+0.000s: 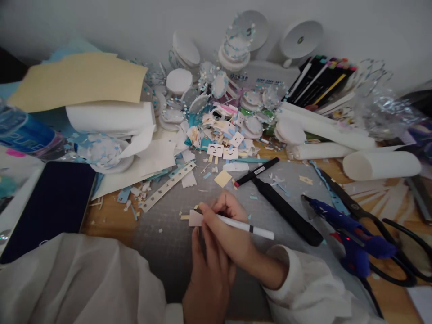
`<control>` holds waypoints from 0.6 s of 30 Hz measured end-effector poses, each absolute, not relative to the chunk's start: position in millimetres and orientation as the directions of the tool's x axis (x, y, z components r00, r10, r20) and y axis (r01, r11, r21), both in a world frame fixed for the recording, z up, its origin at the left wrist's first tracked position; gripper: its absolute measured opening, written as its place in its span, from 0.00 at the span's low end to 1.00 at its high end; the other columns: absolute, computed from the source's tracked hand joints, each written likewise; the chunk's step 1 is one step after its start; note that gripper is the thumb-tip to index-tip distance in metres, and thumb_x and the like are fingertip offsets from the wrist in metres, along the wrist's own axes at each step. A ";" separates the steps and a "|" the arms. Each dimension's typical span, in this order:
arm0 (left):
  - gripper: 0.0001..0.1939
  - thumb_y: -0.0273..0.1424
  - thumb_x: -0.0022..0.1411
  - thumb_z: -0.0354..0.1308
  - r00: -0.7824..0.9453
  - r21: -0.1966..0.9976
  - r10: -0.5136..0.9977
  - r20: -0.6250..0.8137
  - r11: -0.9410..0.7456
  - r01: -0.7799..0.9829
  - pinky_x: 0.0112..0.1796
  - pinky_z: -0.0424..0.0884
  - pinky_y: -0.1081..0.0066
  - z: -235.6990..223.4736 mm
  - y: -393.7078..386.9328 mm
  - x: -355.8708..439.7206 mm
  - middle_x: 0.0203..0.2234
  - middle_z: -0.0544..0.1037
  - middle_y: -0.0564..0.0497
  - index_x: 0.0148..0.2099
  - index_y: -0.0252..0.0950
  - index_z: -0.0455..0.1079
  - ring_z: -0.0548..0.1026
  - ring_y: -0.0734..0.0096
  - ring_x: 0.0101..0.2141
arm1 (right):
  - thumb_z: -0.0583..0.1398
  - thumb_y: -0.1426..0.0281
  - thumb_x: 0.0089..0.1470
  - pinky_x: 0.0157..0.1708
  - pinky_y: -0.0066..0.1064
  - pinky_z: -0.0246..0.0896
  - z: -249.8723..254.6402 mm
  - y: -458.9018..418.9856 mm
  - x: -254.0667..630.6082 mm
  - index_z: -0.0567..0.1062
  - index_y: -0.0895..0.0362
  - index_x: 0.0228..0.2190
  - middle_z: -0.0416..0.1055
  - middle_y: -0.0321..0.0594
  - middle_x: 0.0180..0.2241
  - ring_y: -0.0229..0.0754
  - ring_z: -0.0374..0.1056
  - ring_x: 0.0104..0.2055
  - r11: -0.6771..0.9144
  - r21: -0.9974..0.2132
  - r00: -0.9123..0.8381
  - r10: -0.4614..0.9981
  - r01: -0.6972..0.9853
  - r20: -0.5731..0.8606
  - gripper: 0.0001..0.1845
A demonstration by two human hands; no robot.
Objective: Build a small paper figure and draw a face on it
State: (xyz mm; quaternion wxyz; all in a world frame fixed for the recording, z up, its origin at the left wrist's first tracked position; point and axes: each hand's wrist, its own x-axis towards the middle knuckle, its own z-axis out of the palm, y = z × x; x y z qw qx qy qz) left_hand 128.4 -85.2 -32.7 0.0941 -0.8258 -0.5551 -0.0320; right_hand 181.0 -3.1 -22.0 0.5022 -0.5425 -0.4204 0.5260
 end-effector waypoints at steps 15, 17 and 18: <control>0.24 0.42 0.66 0.49 0.441 -0.048 0.893 0.092 -0.439 0.897 0.54 0.65 0.47 -29.6 -88.0 121.3 0.52 0.73 0.36 0.55 0.32 0.71 0.67 0.46 0.56 | 0.64 0.63 0.50 0.18 0.27 0.52 -20.9 -2.6 180.6 0.58 0.53 0.18 0.58 0.28 0.16 0.33 0.53 0.18 -0.079 -0.993 0.111 0.991 0.090 -0.069 0.21; 0.23 0.41 0.65 0.50 0.480 -0.043 0.874 0.079 -0.478 0.877 0.54 0.64 0.46 -26.1 -86.7 116.1 0.52 0.73 0.37 0.56 0.33 0.70 0.67 0.45 0.55 | 0.62 0.64 0.52 0.18 0.27 0.51 -25.3 -4.2 183.0 0.58 0.53 0.18 0.56 0.28 0.16 0.33 0.52 0.18 -0.080 -0.984 0.097 0.993 0.157 -0.065 0.20; 0.23 0.41 0.65 0.51 0.497 -0.039 0.864 0.074 -0.496 0.867 0.54 0.64 0.46 -25.0 -86.3 114.4 0.52 0.73 0.38 0.56 0.34 0.70 0.67 0.45 0.56 | 0.61 0.65 0.53 0.19 0.27 0.51 -27.4 -5.3 184.3 0.58 0.53 0.18 0.56 0.28 0.16 0.33 0.52 0.18 -0.079 -0.978 0.083 0.994 0.191 -0.064 0.20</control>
